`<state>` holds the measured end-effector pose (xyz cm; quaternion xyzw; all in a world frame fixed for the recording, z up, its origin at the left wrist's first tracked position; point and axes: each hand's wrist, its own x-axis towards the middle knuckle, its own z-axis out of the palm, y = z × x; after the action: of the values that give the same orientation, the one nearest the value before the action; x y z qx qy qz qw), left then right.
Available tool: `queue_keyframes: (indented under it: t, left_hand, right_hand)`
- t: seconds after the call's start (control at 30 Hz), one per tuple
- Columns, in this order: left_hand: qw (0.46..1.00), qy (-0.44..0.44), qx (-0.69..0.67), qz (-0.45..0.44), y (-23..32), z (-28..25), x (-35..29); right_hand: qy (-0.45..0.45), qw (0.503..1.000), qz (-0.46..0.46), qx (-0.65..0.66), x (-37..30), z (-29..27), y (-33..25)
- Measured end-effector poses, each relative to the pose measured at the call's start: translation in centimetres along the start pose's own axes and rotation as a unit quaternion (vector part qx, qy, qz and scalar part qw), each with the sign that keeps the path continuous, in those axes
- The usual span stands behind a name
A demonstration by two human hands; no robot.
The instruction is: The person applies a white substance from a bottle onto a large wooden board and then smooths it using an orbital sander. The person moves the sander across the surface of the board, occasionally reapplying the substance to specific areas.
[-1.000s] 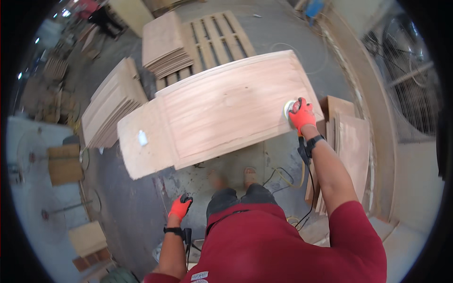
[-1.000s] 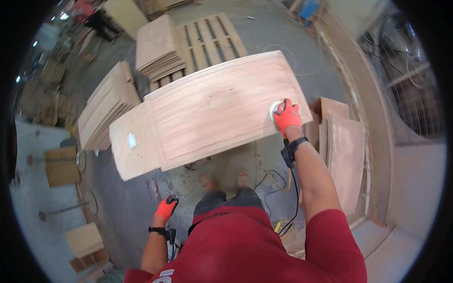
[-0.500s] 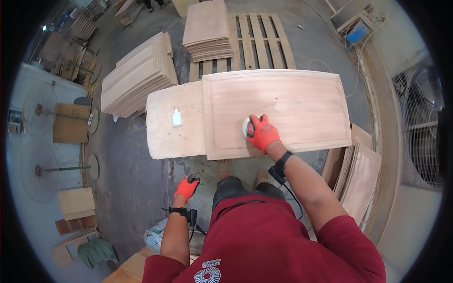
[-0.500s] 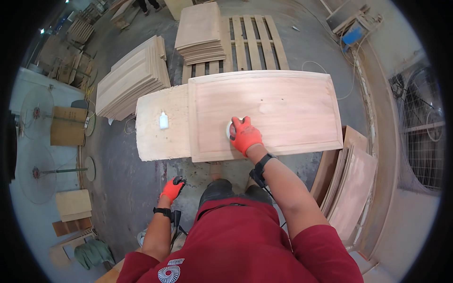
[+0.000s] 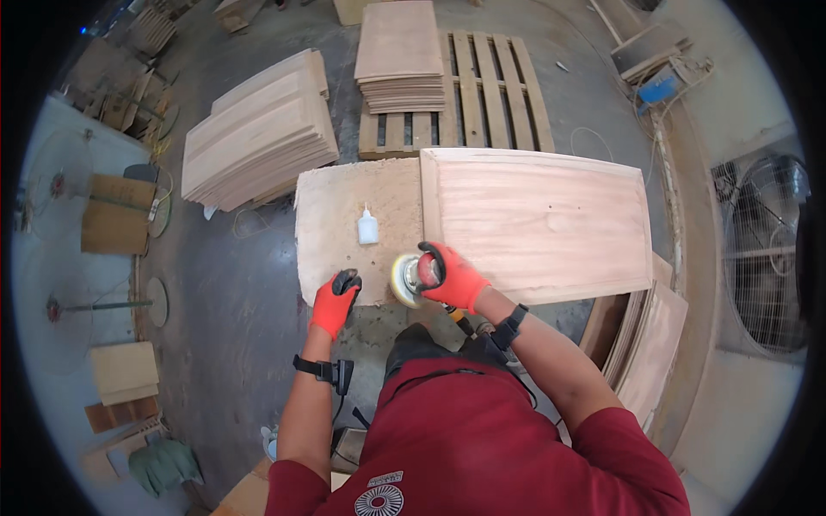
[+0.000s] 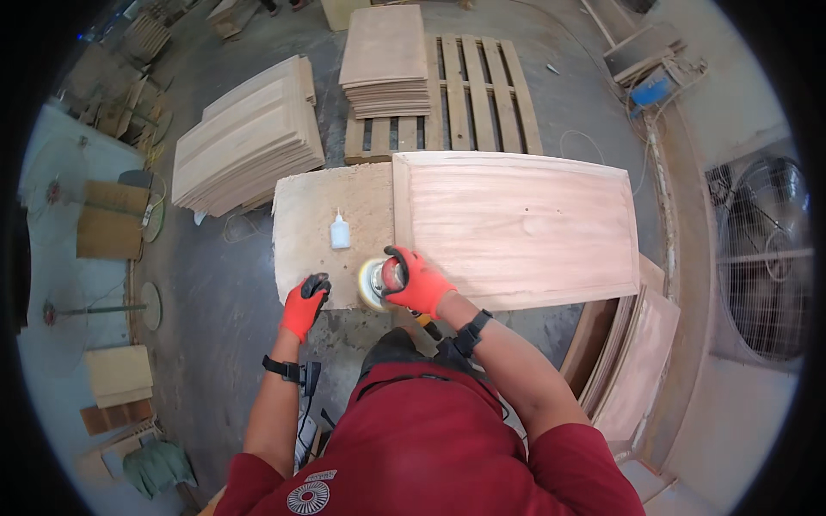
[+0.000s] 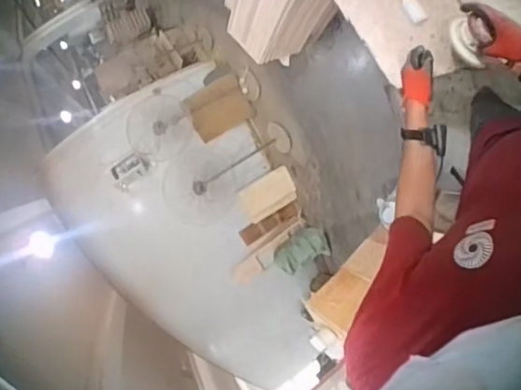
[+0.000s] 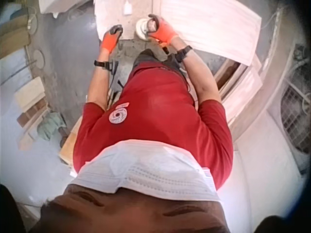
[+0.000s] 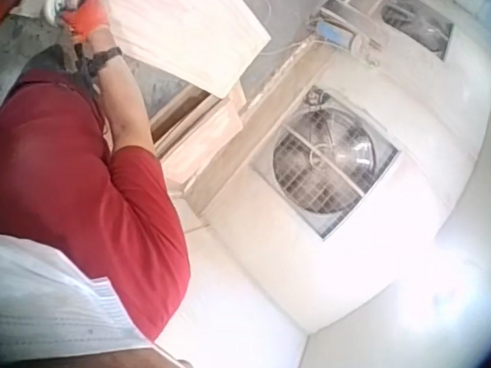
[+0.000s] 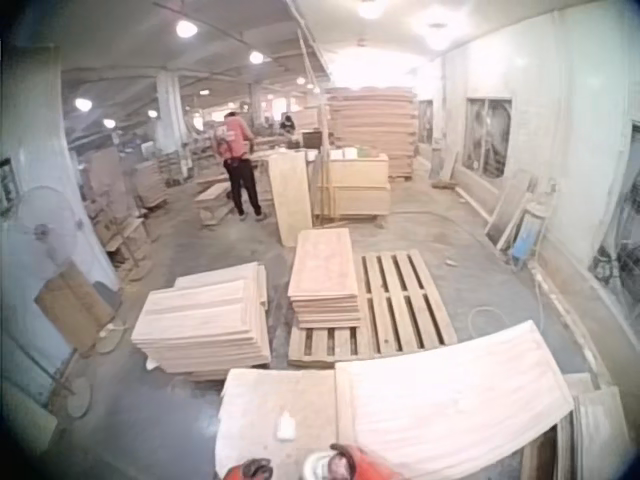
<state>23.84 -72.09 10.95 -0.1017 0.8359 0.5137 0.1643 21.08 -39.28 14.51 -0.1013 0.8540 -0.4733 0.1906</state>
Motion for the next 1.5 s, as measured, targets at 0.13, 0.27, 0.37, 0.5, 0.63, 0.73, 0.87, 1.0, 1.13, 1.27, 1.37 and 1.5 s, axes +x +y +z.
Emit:
queue_keyframes:
  t: [0.13, 0.27, 0.37, 0.5, 0.63, 0.73, 0.87, 1.0, 1.13, 1.27, 1.37, 1.5]
  left_hand:
    - [0.988, -0.092, -0.124, -0.019, 4.7, 2.7, 3.4]
    - [0.947, -0.201, -0.247, 0.041, 9.1, 7.0, 3.9]
    - [0.918, -0.266, -0.294, 0.006, 10.6, 10.0, 3.2]
    - [0.909, -0.289, -0.295, -0.059, 12.6, 13.3, 2.8]
    - [0.944, -0.242, -0.213, -0.064, 12.3, 11.9, 0.3]
    - [0.957, -0.208, -0.189, -0.071, 12.7, 10.8, -4.4]
    - [0.957, -0.167, -0.228, -0.061, 11.0, 10.6, -10.5]
    - [0.968, -0.079, -0.232, -0.051, 6.1, 13.3, -16.8]
    - [0.973, 0.053, -0.212, -0.070, 8.6, 16.5, -23.2]
    - [0.953, 0.187, -0.235, -0.024, 12.7, 20.4, -25.8]
    - [0.951, 0.216, -0.202, -0.086, 17.9, 21.6, -26.9]
    - [0.942, 0.325, -0.058, -0.054, 19.3, 24.0, -30.5]
  right_hand:
    - [0.095, 0.985, 0.030, 0.144, -0.7, -3.6, 0.3]
    - [0.151, 0.961, 0.066, 0.221, -1.5, -7.5, 0.7]
    - [0.198, 0.975, -0.006, 0.103, -2.7, -9.7, -0.7]
    - [0.171, 0.983, -0.065, 0.029, -4.0, -9.5, -1.0]
    - [0.099, 0.991, -0.074, 0.049, -5.7, -8.9, -2.0]
    - [0.021, 0.992, -0.094, 0.081, -7.0, -8.5, -2.4]
    - [-0.081, 0.982, -0.133, 0.109, -7.9, -7.4, -0.4]
    - [-0.168, 0.956, -0.155, 0.182, -8.1, -4.0, 2.4]
    - [-0.250, 0.952, -0.152, 0.089, -8.9, -3.7, -0.9]
    - [-0.266, 0.940, -0.197, 0.078, -7.9, -3.7, -1.2]
    - [-0.417, 0.878, -0.146, 0.186, -4.7, -3.9, -0.7]
    - [-0.520, 0.833, -0.086, 0.172, -4.3, -5.0, -2.5]
